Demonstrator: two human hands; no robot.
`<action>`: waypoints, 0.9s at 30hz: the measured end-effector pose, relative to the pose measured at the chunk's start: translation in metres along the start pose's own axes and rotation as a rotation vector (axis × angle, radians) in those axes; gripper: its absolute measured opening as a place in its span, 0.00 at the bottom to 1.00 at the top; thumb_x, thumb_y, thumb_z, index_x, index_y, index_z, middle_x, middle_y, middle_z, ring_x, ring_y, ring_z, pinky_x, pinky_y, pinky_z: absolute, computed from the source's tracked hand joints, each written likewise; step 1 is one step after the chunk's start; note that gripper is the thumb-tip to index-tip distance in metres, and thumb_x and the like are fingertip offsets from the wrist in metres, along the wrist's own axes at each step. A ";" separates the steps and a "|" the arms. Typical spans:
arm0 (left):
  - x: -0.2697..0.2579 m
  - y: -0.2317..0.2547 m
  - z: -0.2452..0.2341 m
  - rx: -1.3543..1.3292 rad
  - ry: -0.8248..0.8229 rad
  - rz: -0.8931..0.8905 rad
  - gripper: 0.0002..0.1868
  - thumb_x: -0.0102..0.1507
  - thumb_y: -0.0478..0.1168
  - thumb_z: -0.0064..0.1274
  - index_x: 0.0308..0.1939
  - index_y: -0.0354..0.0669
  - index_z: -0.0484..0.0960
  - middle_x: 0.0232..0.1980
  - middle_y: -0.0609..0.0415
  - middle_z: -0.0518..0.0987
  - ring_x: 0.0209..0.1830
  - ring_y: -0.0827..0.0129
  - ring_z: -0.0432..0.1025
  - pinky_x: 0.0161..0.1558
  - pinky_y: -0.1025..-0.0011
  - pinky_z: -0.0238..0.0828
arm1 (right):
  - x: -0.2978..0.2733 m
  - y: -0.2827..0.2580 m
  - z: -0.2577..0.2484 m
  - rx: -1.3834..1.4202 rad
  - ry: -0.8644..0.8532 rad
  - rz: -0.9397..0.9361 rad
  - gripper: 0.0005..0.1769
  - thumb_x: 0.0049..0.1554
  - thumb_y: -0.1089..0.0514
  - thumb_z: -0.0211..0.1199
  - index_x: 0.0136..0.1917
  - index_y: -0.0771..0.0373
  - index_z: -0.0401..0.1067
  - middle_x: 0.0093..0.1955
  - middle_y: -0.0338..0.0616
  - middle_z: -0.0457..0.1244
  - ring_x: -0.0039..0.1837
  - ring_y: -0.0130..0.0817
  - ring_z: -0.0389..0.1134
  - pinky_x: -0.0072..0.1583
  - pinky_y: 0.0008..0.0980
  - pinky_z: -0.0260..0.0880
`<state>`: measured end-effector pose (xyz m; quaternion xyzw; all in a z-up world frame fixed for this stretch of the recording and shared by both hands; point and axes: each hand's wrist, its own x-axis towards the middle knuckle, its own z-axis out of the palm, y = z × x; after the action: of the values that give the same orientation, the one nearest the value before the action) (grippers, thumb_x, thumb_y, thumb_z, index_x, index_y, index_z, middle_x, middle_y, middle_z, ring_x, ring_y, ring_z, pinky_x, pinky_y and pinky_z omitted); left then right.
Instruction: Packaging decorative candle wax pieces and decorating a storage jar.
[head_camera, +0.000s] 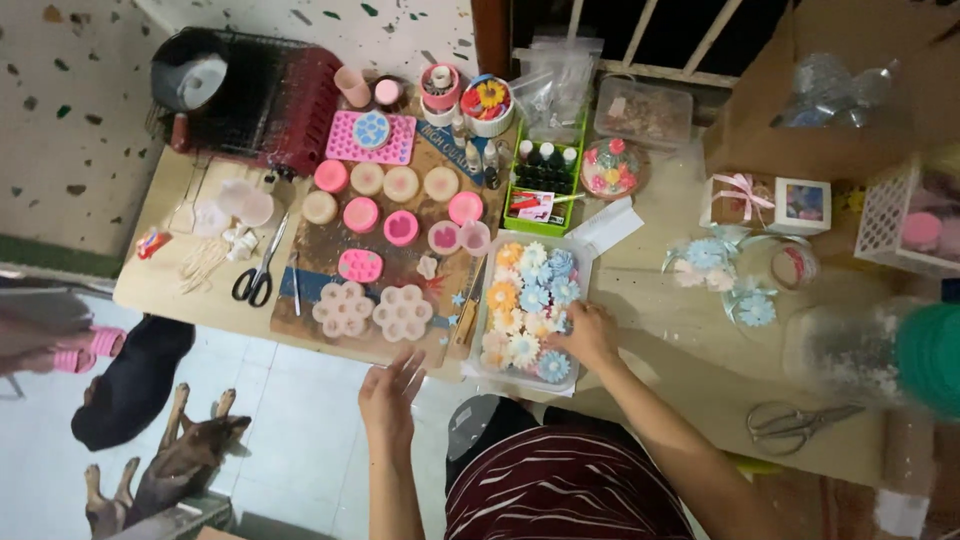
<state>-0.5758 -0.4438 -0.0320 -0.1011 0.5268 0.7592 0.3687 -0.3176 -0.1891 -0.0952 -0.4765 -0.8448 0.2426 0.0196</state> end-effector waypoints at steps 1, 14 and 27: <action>0.003 0.005 0.012 0.008 -0.009 -0.007 0.11 0.67 0.33 0.45 0.29 0.43 0.66 0.58 0.31 0.79 0.58 0.41 0.77 0.56 0.48 0.76 | -0.001 -0.002 0.005 0.003 0.004 0.013 0.34 0.38 0.36 0.79 0.47 0.60 0.73 0.48 0.45 0.67 0.55 0.47 0.68 0.56 0.48 0.68; 0.056 -0.002 0.053 0.077 -0.220 -0.068 0.12 0.68 0.31 0.48 0.32 0.46 0.65 0.58 0.36 0.80 0.59 0.46 0.76 0.55 0.52 0.75 | -0.019 -0.014 0.052 0.032 0.144 -0.204 0.37 0.41 0.43 0.78 0.60 0.60 0.73 0.65 0.52 0.62 0.67 0.52 0.61 0.63 0.48 0.64; 0.058 0.006 0.100 0.134 -0.322 -0.174 0.19 0.65 0.26 0.43 0.60 0.35 0.68 0.60 0.35 0.78 0.60 0.42 0.75 0.57 0.51 0.76 | -0.022 -0.041 0.056 -0.074 -0.094 -0.377 0.34 0.43 0.53 0.76 0.63 0.59 0.71 0.66 0.49 0.61 0.73 0.51 0.53 0.67 0.56 0.52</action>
<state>-0.5972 -0.3313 -0.0169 0.0016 0.4997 0.6940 0.5184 -0.3527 -0.2469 -0.1224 -0.2985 -0.9274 0.2255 0.0075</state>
